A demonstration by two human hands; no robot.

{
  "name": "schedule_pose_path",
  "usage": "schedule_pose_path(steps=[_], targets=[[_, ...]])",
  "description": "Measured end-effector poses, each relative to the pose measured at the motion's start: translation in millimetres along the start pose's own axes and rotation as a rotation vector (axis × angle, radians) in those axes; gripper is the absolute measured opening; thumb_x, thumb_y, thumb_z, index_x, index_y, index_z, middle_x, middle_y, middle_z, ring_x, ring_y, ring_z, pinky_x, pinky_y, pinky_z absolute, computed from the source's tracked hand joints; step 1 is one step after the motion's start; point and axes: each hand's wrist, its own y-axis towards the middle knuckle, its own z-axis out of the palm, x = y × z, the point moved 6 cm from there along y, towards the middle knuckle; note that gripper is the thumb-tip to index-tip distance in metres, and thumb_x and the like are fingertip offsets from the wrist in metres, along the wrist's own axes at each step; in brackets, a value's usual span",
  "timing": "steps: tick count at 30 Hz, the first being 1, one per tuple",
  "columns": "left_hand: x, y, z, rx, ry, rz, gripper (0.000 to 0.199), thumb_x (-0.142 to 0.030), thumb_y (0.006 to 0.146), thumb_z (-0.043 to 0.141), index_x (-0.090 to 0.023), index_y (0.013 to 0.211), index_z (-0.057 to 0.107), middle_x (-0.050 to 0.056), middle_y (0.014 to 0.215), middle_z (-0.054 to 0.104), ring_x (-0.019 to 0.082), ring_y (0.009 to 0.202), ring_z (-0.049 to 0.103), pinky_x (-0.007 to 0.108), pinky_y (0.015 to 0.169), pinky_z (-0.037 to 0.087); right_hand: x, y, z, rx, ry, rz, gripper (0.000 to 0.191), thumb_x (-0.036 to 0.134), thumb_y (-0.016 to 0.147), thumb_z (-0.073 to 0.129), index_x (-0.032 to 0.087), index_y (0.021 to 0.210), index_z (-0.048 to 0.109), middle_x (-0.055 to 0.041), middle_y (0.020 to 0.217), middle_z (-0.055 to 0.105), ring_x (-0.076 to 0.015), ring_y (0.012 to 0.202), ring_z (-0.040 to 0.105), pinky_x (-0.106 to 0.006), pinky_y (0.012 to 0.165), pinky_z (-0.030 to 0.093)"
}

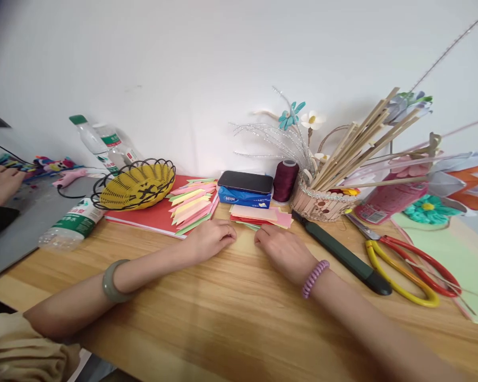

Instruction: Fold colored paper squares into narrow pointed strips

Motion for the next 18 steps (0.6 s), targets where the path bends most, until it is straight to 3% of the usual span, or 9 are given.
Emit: schedule_pose_path(steps=[8, 12, 18], targets=[[-4.0, 1.4, -7.7, -0.011, 0.091, 0.034, 0.019, -0.017, 0.089, 0.045, -0.016, 0.084, 0.064, 0.003, 0.088, 0.064, 0.014, 0.079, 0.060, 0.023, 0.070, 0.046, -3.4, 3.6, -5.5, 0.001, -0.066, -0.042, 0.031, 0.033, 0.088, 0.052, 0.017, 0.115, 0.052, -0.0074, 0.114, 0.055, -0.0188, 0.094, 0.057, -0.040, 0.078, 0.049], [-14.3, 7.5, -15.4, -0.041, 0.155, 0.047, 0.018, -0.016, 0.090, 0.044, -0.016, 0.091, 0.062, 0.004, 0.095, 0.062, 0.017, 0.089, 0.057, 0.027, 0.075, 0.047, 0.7, 1.5, -2.6, 0.030, -0.114, -0.054, 0.031, 0.033, 0.088, 0.052, 0.017, 0.115, 0.052, -0.0073, 0.114, 0.055, -0.0189, 0.094, 0.057, -0.040, 0.077, 0.049], [-19.3, 23.3, -22.7, -0.097, 0.261, 0.021, 0.022, -0.017, 0.093, 0.039, -0.013, 0.099, 0.060, 0.008, 0.100, 0.060, 0.021, 0.100, 0.051, 0.032, 0.081, 0.047, 12.0, -5.5, 0.2, -0.004, -0.263, 0.023, 0.032, 0.033, 0.087, 0.053, 0.016, 0.115, 0.052, -0.0081, 0.115, 0.055, -0.0193, 0.095, 0.057, -0.040, 0.078, 0.049]])
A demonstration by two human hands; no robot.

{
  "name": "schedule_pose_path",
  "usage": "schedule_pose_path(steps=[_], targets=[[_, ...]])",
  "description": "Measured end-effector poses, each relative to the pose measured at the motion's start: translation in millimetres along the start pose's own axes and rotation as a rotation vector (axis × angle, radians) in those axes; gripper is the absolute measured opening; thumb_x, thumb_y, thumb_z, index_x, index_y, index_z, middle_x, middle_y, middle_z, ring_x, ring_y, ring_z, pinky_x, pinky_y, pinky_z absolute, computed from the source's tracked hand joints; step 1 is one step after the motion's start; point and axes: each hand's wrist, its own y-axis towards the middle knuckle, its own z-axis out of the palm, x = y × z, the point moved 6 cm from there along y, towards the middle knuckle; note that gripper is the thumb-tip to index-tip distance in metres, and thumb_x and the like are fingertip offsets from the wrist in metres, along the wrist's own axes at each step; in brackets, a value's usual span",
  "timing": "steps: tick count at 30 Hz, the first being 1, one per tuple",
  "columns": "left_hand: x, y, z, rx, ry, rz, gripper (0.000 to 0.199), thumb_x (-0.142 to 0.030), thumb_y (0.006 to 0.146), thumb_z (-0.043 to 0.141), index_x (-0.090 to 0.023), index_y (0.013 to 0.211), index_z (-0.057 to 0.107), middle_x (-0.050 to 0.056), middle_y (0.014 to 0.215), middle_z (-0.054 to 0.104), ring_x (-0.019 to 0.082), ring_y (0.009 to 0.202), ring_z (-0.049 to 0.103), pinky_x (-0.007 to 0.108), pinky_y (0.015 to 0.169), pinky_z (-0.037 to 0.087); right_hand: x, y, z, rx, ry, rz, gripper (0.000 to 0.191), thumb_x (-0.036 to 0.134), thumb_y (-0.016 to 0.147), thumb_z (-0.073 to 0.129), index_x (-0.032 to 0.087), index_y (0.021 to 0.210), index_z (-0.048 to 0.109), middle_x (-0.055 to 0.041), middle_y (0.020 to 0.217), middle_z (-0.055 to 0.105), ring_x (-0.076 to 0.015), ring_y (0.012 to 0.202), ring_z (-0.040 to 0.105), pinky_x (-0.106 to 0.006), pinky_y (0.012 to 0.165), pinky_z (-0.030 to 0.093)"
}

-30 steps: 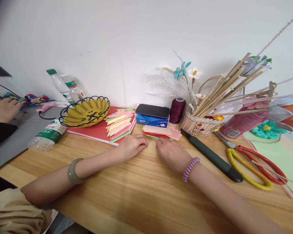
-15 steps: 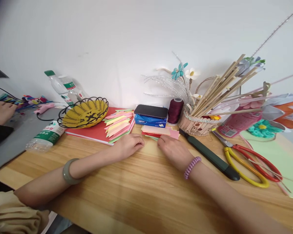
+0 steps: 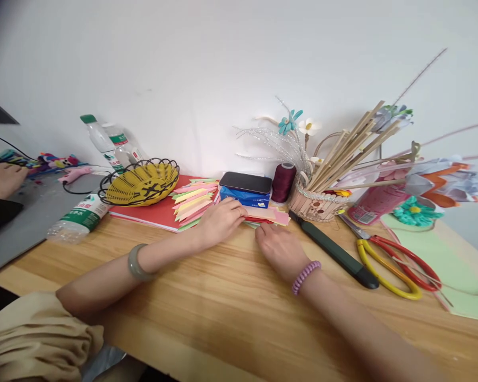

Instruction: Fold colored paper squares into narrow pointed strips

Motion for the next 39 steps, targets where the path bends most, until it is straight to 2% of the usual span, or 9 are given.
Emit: schedule_pose_path(steps=[5, 10, 14, 17, 21, 24, 28, 33, 39], targets=[[5.1, 6.4, 14.7, 0.038, 0.074, -0.016, 0.024, -0.028, 0.092, 0.048, -0.014, 0.109, 0.055, 0.008, 0.109, 0.057, 0.021, 0.099, 0.055, 0.038, 0.081, 0.049, 1.8, -13.6, 6.1, -0.061, -0.109, 0.087, 0.033, 0.032, 0.087, 0.053, 0.016, 0.115, 0.052, -0.0084, 0.114, 0.055, -0.0195, 0.095, 0.057, -0.040, 0.078, 0.049], [10.0, 1.2, 31.0, 0.149, 0.129, 0.008, 0.030, -0.031, 0.090, 0.052, -0.015, 0.115, 0.051, 0.008, 0.114, 0.054, 0.020, 0.096, 0.057, 0.040, 0.081, 0.050, -28.7, -35.7, 5.7, -0.164, -0.193, 0.170, 0.031, 0.032, 0.088, 0.053, 0.016, 0.114, 0.052, -0.0076, 0.112, 0.056, -0.0186, 0.092, 0.058, -0.039, 0.076, 0.050], [9.2, -4.0, 29.8, 0.134, 0.182, 0.015, 0.031, -0.031, 0.089, 0.053, -0.014, 0.115, 0.051, 0.009, 0.114, 0.054, 0.020, 0.097, 0.057, 0.040, 0.081, 0.050, -47.2, -52.2, -7.2, -0.329, -0.258, 0.196, 0.020, 0.023, 0.089, 0.050, 0.011, 0.103, 0.057, -0.0044, 0.084, 0.062, -0.0150, 0.067, 0.059, -0.028, 0.053, 0.048], [3.0, -8.0, 21.4, 0.064, 0.210, 0.023, 0.028, -0.029, 0.090, 0.052, -0.014, 0.113, 0.052, 0.008, 0.111, 0.055, 0.020, 0.095, 0.057, 0.038, 0.079, 0.050, -40.5, -55.3, -19.6, -0.474, -0.283, 0.160, 0.024, 0.021, 0.089, 0.045, 0.007, 0.104, 0.058, -0.0077, 0.075, 0.063, -0.0201, 0.062, 0.059, -0.030, 0.046, 0.042], [-7.5, -13.7, 9.0, -0.054, 0.217, 0.053, 0.014, -0.015, 0.091, 0.045, -0.009, 0.094, 0.057, 0.008, 0.091, 0.060, 0.022, 0.089, 0.057, 0.030, 0.064, 0.051, -16.1, -45.6, -30.5, -0.607, -0.273, 0.072, 0.034, 0.025, 0.090, 0.044, 0.004, 0.116, 0.052, -0.0158, 0.101, 0.063, -0.0257, 0.087, 0.058, -0.035, 0.067, 0.045], [-13.4, -18.7, 4.9, -0.130, 0.209, 0.112, 0.013, -0.013, 0.090, 0.044, -0.011, 0.088, 0.056, 0.008, 0.087, 0.060, 0.022, 0.086, 0.057, 0.028, 0.058, 0.049, -2.4, -37.4, -32.5, -0.631, -0.245, -0.010, 0.033, 0.020, 0.089, 0.045, 0.006, 0.118, 0.052, -0.0166, 0.107, 0.061, -0.0259, 0.093, 0.055, -0.036, 0.073, 0.044], [-21.0, -31.0, 5.9, -0.195, 0.189, 0.245, 0.016, -0.012, 0.091, 0.040, -0.014, 0.083, 0.054, 0.005, 0.086, 0.060, 0.018, 0.083, 0.057, 0.026, 0.061, 0.047, 4.5, -39.9, -31.3, -0.626, -0.186, -0.133, 0.027, 0.009, 0.088, 0.040, 0.011, 0.103, 0.062, -0.0107, 0.097, 0.066, -0.0232, 0.091, 0.056, -0.034, 0.072, 0.044], [-26.6, -50.1, 8.3, -0.202, 0.158, 0.365, 0.018, -0.007, 0.089, 0.038, -0.014, 0.085, 0.054, 0.002, 0.077, 0.061, 0.016, 0.073, 0.057, 0.027, 0.065, 0.048, 7.4, -52.6, -26.7, -0.637, -0.071, -0.172, 0.028, 0.012, 0.091, 0.036, 0.010, 0.097, 0.063, -0.0101, 0.091, 0.067, -0.0205, 0.086, 0.059, -0.032, 0.071, 0.046], [-19.4, -47.9, 11.7, -0.190, 0.108, 0.330, 0.022, -0.030, 0.090, 0.049, -0.011, 0.099, 0.056, 0.010, 0.105, 0.062, 0.021, 0.102, 0.055, 0.030, 0.081, 0.048, 1.6, -54.7, -20.4, -0.660, 0.095, -0.031, 0.019, 0.020, 0.090, 0.043, 0.015, 0.091, 0.061, -0.0067, 0.090, 0.068, -0.0170, 0.078, 0.064, -0.027, 0.065, 0.050]])
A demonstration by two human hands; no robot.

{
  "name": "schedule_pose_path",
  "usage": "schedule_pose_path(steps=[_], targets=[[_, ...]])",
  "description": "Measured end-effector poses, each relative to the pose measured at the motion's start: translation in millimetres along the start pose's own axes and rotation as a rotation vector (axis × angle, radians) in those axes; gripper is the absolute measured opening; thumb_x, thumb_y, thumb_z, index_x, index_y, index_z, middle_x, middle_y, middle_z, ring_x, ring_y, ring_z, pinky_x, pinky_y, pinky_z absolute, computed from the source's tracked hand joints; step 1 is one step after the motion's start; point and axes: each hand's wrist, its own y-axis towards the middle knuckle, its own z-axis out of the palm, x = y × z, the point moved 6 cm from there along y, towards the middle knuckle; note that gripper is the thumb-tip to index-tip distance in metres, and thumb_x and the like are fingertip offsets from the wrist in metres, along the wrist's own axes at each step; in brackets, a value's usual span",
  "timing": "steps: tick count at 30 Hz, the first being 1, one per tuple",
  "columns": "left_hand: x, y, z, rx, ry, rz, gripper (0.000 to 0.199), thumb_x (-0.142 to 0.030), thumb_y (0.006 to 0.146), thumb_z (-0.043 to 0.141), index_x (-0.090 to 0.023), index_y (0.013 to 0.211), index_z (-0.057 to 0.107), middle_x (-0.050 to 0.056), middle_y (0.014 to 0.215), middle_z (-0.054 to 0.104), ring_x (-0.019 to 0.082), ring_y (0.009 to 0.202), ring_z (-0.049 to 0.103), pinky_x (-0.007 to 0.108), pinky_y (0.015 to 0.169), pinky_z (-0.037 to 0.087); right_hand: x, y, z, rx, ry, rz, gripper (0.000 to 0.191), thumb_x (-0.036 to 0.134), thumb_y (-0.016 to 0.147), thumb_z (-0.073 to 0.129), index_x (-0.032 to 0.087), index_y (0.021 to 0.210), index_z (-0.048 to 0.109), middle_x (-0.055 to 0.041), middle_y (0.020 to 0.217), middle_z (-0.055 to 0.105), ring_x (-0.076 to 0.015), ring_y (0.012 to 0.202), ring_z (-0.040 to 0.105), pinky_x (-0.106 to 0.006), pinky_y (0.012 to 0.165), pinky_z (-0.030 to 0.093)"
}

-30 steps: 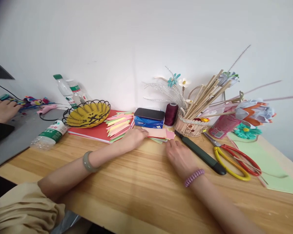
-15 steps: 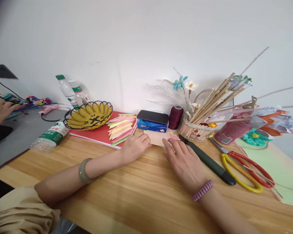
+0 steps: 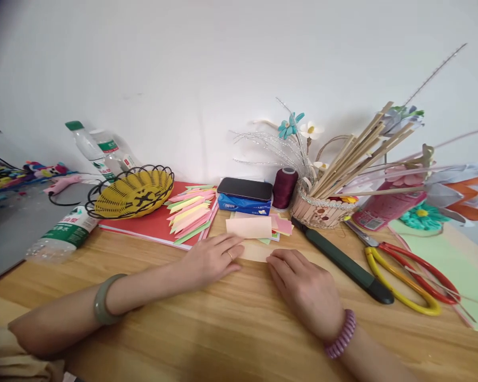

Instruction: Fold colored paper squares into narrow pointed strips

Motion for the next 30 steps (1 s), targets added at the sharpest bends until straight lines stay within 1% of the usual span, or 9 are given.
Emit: schedule_pose_path(steps=[5, 7, 12, 16, 21, 23, 25, 27, 30], targets=[[11.0, 5.2, 14.5, 0.017, -0.009, -0.026, 0.017, -0.016, 0.090, 0.048, -0.011, 0.103, 0.057, 0.009, 0.104, 0.064, 0.019, 0.098, 0.058, 0.030, 0.081, 0.049, -23.6, -3.0, -9.4, -0.072, 0.059, 0.180, 0.014, 0.021, 0.089, 0.044, 0.015, 0.093, 0.056, -0.0040, 0.078, 0.068, -0.0133, 0.058, 0.065, -0.022, 0.051, 0.051], [15.3, 6.9, 15.9, 0.004, -0.011, -0.049, 0.019, -0.013, 0.089, 0.045, -0.011, 0.105, 0.057, 0.011, 0.107, 0.063, 0.021, 0.100, 0.057, 0.033, 0.081, 0.049, -29.3, -5.1, -16.1, -0.114, 0.072, 0.199, 0.012, 0.018, 0.088, 0.046, 0.015, 0.096, 0.054, -0.0039, 0.076, 0.068, -0.0132, 0.057, 0.065, -0.022, 0.051, 0.051], [24.5, 12.3, 0.3, -0.072, -0.071, -0.122, 0.026, -0.014, 0.089, 0.042, -0.007, 0.110, 0.055, 0.013, 0.109, 0.061, 0.024, 0.108, 0.051, 0.037, 0.091, 0.046, -7.8, -8.8, -13.4, -0.001, 0.176, -0.045, 0.014, 0.017, 0.088, 0.047, 0.018, 0.097, 0.058, -0.0055, 0.097, 0.069, -0.0153, 0.089, 0.065, -0.025, 0.076, 0.053], [32.0, 14.7, -14.2, -0.120, -0.127, -0.172, 0.027, -0.010, 0.087, 0.038, -0.009, 0.105, 0.058, 0.010, 0.105, 0.063, 0.020, 0.102, 0.053, 0.033, 0.088, 0.047, 11.8, -12.1, -1.6, 0.107, 0.200, -0.213, 0.021, 0.014, 0.089, 0.041, 0.014, 0.098, 0.060, -0.0077, 0.099, 0.069, -0.0180, 0.099, 0.062, -0.031, 0.081, 0.054], [29.5, 18.3, -1.0, 0.026, -0.150, 0.002, 0.024, -0.024, 0.092, 0.043, -0.017, 0.107, 0.060, 0.005, 0.116, 0.060, 0.026, 0.118, 0.043, 0.048, 0.098, 0.036, 14.6, -11.3, 3.0, 0.144, 0.172, -0.248, 0.025, 0.012, 0.090, 0.037, 0.011, 0.100, 0.061, -0.0117, 0.101, 0.068, -0.0193, 0.100, 0.061, -0.034, 0.080, 0.054], [30.4, 17.9, 3.2, 0.040, -0.107, 0.017, 0.023, -0.023, 0.093, 0.042, -0.017, 0.104, 0.061, 0.005, 0.116, 0.060, 0.029, 0.118, 0.042, 0.054, 0.099, 0.032, 15.1, -11.5, 0.9, 0.146, 0.169, -0.264, 0.027, 0.011, 0.091, 0.035, 0.011, 0.102, 0.060, -0.0121, 0.102, 0.068, -0.0199, 0.102, 0.061, -0.034, 0.081, 0.054], [30.4, 16.3, -0.3, -0.014, -0.107, 0.012, 0.024, -0.020, 0.093, 0.041, -0.015, 0.100, 0.063, 0.007, 0.113, 0.061, 0.026, 0.114, 0.045, 0.049, 0.098, 0.034, 14.8, -12.0, -1.2, 0.147, 0.162, -0.267, 0.029, 0.011, 0.091, 0.033, 0.010, 0.103, 0.060, -0.0118, 0.103, 0.068, -0.0200, 0.102, 0.061, -0.034, 0.080, 0.054], [27.1, 13.1, -5.8, -0.044, -0.171, 0.020, 0.025, -0.028, 0.093, 0.043, -0.014, 0.094, 0.064, 0.008, 0.106, 0.063, 0.023, 0.105, 0.050, 0.040, 0.093, 0.041, 13.8, -12.8, -2.1, 0.146, 0.158, -0.262, 0.031, 0.011, 0.092, 0.031, 0.011, 0.103, 0.060, -0.0108, 0.103, 0.068, -0.0196, 0.101, 0.061, -0.033, 0.079, 0.055], [15.8, 4.8, -6.8, 0.040, -0.212, 0.084, 0.039, -0.048, 0.086, 0.050, -0.012, 0.097, 0.063, 0.010, 0.102, 0.063, 0.023, 0.096, 0.055, 0.035, 0.082, 0.049, 11.1, -14.5, -0.9, 0.138, 0.169, -0.246, 0.028, 0.012, 0.091, 0.034, 0.012, 0.103, 0.059, -0.0100, 0.103, 0.068, -0.0195, 0.101, 0.061, -0.033, 0.080, 0.055]])
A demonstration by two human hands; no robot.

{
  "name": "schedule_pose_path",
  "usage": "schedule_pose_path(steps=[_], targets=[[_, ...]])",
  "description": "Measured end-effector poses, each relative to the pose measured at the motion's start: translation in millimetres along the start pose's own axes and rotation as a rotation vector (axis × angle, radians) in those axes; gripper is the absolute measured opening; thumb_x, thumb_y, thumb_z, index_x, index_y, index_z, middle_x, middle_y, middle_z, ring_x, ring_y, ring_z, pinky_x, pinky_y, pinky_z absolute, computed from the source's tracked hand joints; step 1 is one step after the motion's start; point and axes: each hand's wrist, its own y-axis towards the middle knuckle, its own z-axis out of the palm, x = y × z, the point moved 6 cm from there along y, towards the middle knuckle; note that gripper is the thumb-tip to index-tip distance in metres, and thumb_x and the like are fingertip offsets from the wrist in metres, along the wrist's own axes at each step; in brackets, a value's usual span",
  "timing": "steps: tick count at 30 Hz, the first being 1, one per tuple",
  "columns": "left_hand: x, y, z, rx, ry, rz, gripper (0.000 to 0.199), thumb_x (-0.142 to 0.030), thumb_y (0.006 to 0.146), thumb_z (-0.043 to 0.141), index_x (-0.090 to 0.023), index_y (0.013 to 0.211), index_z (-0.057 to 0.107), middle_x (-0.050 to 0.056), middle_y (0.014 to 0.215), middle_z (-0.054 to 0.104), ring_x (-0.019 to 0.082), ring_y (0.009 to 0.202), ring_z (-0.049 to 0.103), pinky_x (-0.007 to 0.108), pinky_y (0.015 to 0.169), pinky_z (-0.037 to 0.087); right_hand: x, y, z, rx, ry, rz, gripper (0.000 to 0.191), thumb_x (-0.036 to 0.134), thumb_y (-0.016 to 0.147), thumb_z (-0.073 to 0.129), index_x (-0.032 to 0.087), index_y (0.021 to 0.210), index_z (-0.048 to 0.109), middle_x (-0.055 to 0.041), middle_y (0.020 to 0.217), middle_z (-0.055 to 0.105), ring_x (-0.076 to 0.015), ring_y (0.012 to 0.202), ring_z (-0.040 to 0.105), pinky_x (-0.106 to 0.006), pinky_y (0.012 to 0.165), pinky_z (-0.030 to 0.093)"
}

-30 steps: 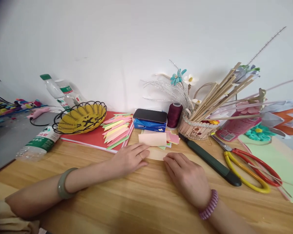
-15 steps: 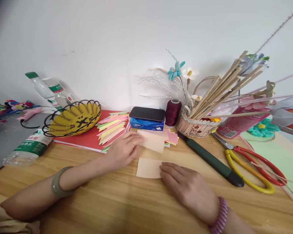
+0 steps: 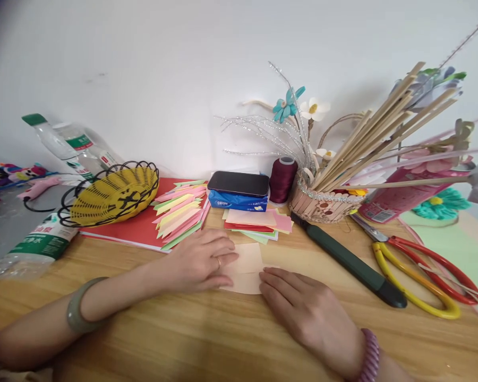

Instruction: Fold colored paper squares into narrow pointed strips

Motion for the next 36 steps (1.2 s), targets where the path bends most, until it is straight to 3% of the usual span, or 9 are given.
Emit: schedule_pose_path(steps=[7, 10, 13, 15, 19, 22, 27, 31, 36], targets=[[-15.4, -22.9, -5.6, -0.094, 0.233, 0.194, 0.017, -0.008, 0.087, 0.044, -0.009, 0.086, 0.061, 0.010, 0.086, 0.068, 0.017, 0.079, 0.064, 0.027, 0.064, 0.054, -6.1, -5.6, 0.2, -0.047, 0.037, 0.072, 0.021, 0.011, 0.087, 0.045, 0.012, 0.101, 0.060, -0.0095, 0.098, 0.069, -0.0187, 0.099, 0.062, -0.031, 0.081, 0.054], [-4.7, -20.4, -27.0, -0.236, 0.220, 0.122, 0.012, -0.011, 0.086, 0.049, -0.011, 0.082, 0.060, 0.006, 0.080, 0.069, 0.015, 0.075, 0.065, 0.024, 0.065, 0.055, -5.1, -5.0, -0.3, -0.040, 0.035, 0.059, 0.022, 0.011, 0.087, 0.043, 0.011, 0.101, 0.060, -0.0101, 0.098, 0.069, -0.0192, 0.099, 0.062, -0.032, 0.080, 0.055], [12.6, -11.0, -54.9, -0.478, 0.241, -0.043, 0.015, -0.011, 0.084, 0.052, -0.013, 0.098, 0.058, 0.005, 0.087, 0.069, 0.014, 0.081, 0.065, 0.025, 0.076, 0.054, -2.6, -2.3, -1.3, -0.048, 0.015, 0.036, 0.024, 0.011, 0.088, 0.041, 0.012, 0.100, 0.061, -0.0098, 0.097, 0.070, -0.0193, 0.099, 0.062, -0.032, 0.078, 0.055], [16.7, -0.4, -59.1, -0.540, 0.319, -0.020, 0.021, -0.011, 0.085, 0.052, -0.013, 0.105, 0.056, 0.007, 0.093, 0.069, 0.015, 0.087, 0.065, 0.027, 0.081, 0.053, -0.8, -0.7, -2.1, -0.053, 0.003, 0.025, 0.024, 0.011, 0.087, 0.041, 0.012, 0.099, 0.061, -0.0100, 0.097, 0.070, -0.0197, 0.099, 0.062, -0.031, 0.077, 0.056], [29.3, 24.9, -26.3, -0.271, 0.278, 0.036, 0.019, -0.008, 0.089, 0.043, -0.010, 0.096, 0.060, 0.008, 0.091, 0.070, 0.017, 0.087, 0.065, 0.027, 0.076, 0.055, 1.6, -0.8, -2.5, -0.025, 0.004, 0.009, 0.025, 0.010, 0.088, 0.039, 0.010, 0.100, 0.061, -0.0120, 0.099, 0.069, -0.0211, 0.101, 0.062, -0.033, 0.077, 0.056], [33.1, 25.8, -13.3, -0.261, 0.237, 0.021, 0.020, -0.009, 0.090, 0.042, -0.009, 0.096, 0.062, 0.008, 0.093, 0.070, 0.016, 0.086, 0.065, 0.026, 0.075, 0.054, 2.2, -2.1, -2.9, -0.010, 0.001, -0.001, 0.027, 0.010, 0.089, 0.036, 0.010, 0.100, 0.061, -0.0122, 0.100, 0.069, -0.0214, 0.101, 0.061, -0.033, 0.077, 0.055], [25.5, 15.3, -17.6, -0.278, 0.174, -0.071, 0.023, -0.023, 0.093, 0.044, -0.011, 0.103, 0.061, 0.009, 0.104, 0.067, 0.018, 0.098, 0.060, 0.032, 0.089, 0.048, 1.0, 0.4, -3.3, -0.038, 0.022, 0.010, 0.026, 0.012, 0.089, 0.037, 0.013, 0.098, 0.062, -0.0105, 0.098, 0.070, -0.0197, 0.100, 0.062, -0.031, 0.078, 0.055], [27.6, 19.5, 2.6, -0.074, 0.176, -0.199, 0.045, -0.040, 0.090, 0.047, -0.006, 0.119, 0.050, 0.019, 0.121, 0.056, 0.028, 0.110, 0.053, 0.044, 0.090, 0.044, 0.7, 3.8, -2.9, -0.035, 0.027, 0.002, 0.029, 0.012, 0.091, 0.034, 0.013, 0.099, 0.061, -0.0103, 0.098, 0.070, -0.0191, 0.099, 0.062, -0.031, 0.078, 0.055], [17.5, 26.8, 34.4, 0.037, 0.093, 0.050, 0.023, -0.015, 0.090, 0.048, -0.016, 0.110, 0.058, 0.004, 0.119, 0.060, 0.016, 0.112, 0.053, 0.031, 0.099, 0.037, 0.9, 4.0, -3.2, -0.019, 0.020, -0.020, 0.032, 0.011, 0.092, 0.030, 0.012, 0.101, 0.061, -0.0102, 0.100, 0.069, -0.0197, 0.100, 0.062, -0.031, 0.079, 0.055]])
